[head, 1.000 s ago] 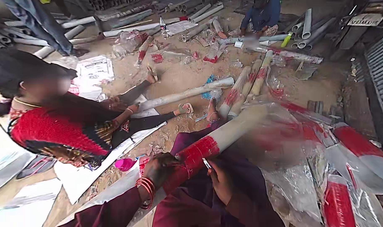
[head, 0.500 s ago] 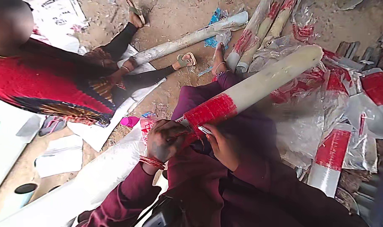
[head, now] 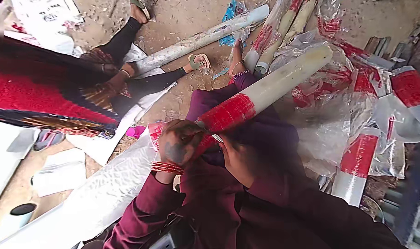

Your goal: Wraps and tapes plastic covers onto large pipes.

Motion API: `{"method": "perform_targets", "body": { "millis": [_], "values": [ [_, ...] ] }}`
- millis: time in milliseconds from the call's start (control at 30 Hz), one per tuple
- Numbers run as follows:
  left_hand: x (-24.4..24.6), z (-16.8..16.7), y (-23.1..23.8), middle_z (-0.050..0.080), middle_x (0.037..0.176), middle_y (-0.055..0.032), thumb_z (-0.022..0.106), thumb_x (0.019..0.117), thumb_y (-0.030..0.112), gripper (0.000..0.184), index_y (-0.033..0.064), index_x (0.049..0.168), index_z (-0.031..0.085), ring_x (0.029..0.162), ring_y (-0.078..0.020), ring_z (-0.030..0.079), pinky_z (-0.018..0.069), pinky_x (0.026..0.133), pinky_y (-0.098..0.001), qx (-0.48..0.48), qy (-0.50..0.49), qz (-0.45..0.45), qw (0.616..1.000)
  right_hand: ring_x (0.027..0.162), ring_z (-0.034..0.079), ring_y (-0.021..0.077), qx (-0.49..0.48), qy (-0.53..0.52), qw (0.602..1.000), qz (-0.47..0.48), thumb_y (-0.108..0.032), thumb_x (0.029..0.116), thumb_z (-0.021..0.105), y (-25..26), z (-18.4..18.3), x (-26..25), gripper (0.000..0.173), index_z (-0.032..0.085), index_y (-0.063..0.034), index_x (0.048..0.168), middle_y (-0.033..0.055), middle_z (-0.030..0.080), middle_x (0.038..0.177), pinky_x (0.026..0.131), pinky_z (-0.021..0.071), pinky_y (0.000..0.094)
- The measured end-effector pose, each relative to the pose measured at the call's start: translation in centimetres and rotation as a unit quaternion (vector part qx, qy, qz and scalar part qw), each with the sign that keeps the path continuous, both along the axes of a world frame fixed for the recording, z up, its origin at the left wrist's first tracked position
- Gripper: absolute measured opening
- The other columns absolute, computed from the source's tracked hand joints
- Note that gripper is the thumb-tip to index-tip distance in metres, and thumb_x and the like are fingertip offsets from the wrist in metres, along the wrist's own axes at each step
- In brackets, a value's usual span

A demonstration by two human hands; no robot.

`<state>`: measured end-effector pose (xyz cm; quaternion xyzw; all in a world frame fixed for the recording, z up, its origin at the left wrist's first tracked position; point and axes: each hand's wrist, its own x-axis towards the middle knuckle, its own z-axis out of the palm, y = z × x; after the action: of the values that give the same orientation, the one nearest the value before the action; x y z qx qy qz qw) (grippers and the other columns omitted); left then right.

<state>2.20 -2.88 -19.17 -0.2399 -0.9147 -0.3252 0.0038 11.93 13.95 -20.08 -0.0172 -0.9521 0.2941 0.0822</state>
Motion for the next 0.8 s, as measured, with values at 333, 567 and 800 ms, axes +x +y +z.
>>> {"method": "perform_targets", "body": {
  "millis": [333, 567, 800],
  "values": [
    [-1.9, 0.6, -0.5, 0.074, 0.092, -0.0084, 0.064, 0.0907, 0.016, 0.018, 0.0054, 0.085, 0.078, 0.091, -0.0203, 0.069, 0.0521, 0.083, -0.0467, 0.038, -0.077, -0.017, 0.996, 0.056, 0.07, 0.0339, 0.043, 0.021, 0.999, -0.004, 0.001, 0.088, 0.06, -1.1, -1.6, 1.4, 0.031, 0.073, 0.0095, 0.115, 0.0217, 0.072, 0.077, 0.05, 0.0554, 0.0424],
    [-2.8, 2.3, 0.5, 0.075, 0.097, -0.0167, 0.067, 0.0895, 0.016, 0.018, 0.0018, 0.088, 0.078, 0.099, -0.0362, 0.07, 0.0499, 0.091, -0.0633, 0.002, -0.114, 0.023, 0.993, 0.077, 0.076, 0.0377, -0.162, 0.011, 0.986, -0.038, -0.006, 0.0983, 0.057, 1.7, -1.0, 1.1, 0.031, 0.07, 0.0057, 0.125, 0.0235, 0.076, 0.093, 0.071, 0.0609, 0.0519],
    [-3.7, 2.9, -0.9, 0.075, 0.092, -0.0195, 0.066, 0.0862, 0.007, 0.017, -0.0034, 0.087, 0.079, 0.095, -0.0372, 0.069, 0.0515, 0.089, -0.0572, 0.052, -0.068, -0.127, 0.988, 0.084, 0.077, 0.0291, -0.039, 0.229, 0.97, -0.073, -0.007, 0.0924, 0.061, 3.9, 2.7, -4.1, 0.026, 0.075, 0.0019, 0.112, 0.0148, 0.078, 0.097, 0.073, 0.0625, 0.041]
  ]
}}
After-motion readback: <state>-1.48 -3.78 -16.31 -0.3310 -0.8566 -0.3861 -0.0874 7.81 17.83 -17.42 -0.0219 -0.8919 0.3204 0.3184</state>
